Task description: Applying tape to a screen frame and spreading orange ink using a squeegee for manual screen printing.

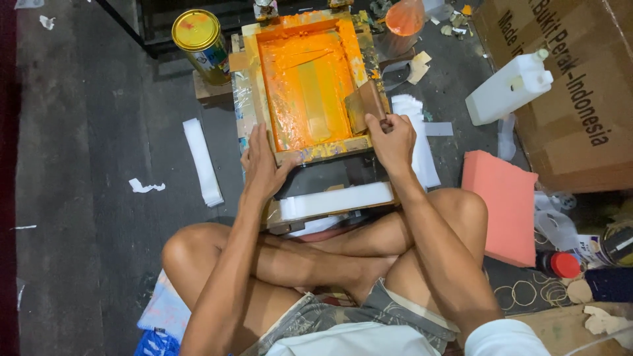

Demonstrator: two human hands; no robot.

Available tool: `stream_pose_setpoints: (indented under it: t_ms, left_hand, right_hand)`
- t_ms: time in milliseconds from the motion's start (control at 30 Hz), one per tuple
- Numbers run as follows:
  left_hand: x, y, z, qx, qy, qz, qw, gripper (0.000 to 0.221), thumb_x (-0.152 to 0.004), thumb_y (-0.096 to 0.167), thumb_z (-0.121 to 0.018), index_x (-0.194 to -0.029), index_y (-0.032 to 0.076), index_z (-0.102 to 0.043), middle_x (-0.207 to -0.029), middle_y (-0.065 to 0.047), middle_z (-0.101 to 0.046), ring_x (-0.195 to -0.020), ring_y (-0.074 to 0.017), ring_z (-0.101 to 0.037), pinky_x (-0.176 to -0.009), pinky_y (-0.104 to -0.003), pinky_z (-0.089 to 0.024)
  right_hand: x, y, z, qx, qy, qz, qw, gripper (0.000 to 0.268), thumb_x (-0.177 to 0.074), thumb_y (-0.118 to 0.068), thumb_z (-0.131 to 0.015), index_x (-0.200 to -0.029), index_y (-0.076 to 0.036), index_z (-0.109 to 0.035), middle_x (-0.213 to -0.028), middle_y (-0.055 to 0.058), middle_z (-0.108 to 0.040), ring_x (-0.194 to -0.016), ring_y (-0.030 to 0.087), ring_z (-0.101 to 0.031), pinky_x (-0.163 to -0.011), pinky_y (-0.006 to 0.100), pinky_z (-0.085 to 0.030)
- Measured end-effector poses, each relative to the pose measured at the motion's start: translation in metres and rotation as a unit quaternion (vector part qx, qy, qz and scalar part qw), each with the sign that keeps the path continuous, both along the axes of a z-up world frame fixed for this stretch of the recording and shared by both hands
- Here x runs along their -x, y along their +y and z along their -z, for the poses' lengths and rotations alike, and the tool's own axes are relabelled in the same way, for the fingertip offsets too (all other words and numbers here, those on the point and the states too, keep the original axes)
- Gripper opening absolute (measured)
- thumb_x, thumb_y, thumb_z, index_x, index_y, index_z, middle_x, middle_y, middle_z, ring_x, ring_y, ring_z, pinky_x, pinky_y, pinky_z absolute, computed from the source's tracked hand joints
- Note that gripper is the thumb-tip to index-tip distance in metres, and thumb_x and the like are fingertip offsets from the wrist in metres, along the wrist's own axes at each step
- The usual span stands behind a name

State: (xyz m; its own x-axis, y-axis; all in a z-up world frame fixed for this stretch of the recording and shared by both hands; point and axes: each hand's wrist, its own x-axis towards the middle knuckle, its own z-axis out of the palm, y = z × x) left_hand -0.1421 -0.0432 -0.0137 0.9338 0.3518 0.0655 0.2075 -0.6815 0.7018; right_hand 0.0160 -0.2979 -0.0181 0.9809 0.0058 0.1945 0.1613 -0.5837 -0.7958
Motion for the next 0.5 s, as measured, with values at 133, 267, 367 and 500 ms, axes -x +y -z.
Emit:
stream_pose_setpoints:
  t_ms: [133, 267, 367, 500]
  left_hand:
    - [0.017, 0.008, 0.004, 0.007, 0.024, 0.02, 0.999, 0.118, -0.082, 0.045, -0.086, -0.167, 0.015, -0.009, -0.166, -0.024, -0.026, -0.155, -0.0406, -0.021, -0.119, -0.061, -0.008]
    - [0.02, 0.012, 0.018, -0.023, -0.016, 0.001, 1.0, 0.102, -0.088, 0.022, -0.082, -0.167, 0.016, -0.017, -0.157, -0.023, -0.046, -0.15, -0.0363, -0.033, -0.115, -0.062, -0.01]
    - [0.022, 0.012, 0.009, -0.032, -0.062, -0.012, 0.998, 0.097, -0.091, 0.027, -0.078, -0.167, 0.016, -0.018, -0.154, -0.022, -0.051, -0.146, -0.0337, -0.039, -0.113, -0.063, -0.012]
    - [0.016, 0.014, -0.023, -0.048, -0.17, -0.036, 0.984, 0.085, -0.103, 0.039, -0.067, -0.167, 0.015, -0.015, -0.15, -0.02, -0.056, -0.139, -0.0338, -0.05, -0.111, -0.064, -0.021]
  right_hand:
    - [0.021, -0.013, -0.01, 0.016, -0.031, -0.01, 0.999, 0.036, -0.093, -0.041, -0.081, -0.086, -0.006, -0.075, -0.081, 0.013, -0.063, -0.08, 0.035, -0.069, -0.074, 0.042, -0.054]
    - [0.054, -0.03, -0.02, 0.018, -0.018, -0.068, 0.997, 0.031, -0.101, -0.032, -0.069, -0.083, -0.007, -0.069, -0.077, 0.011, -0.06, -0.077, 0.034, -0.065, -0.075, 0.042, -0.05]
    - [0.068, -0.033, -0.002, 0.051, -0.095, -0.116, 0.987, 0.018, -0.095, -0.023, -0.073, -0.08, -0.014, -0.069, -0.069, 0.004, -0.059, -0.072, 0.028, -0.064, -0.07, 0.037, -0.05]
    - [0.087, -0.018, -0.013, 0.081, -0.169, -0.235, 0.954, 0.004, -0.087, -0.014, -0.076, -0.09, -0.016, -0.075, -0.072, 0.004, -0.068, -0.072, 0.028, -0.066, -0.07, 0.038, -0.051]
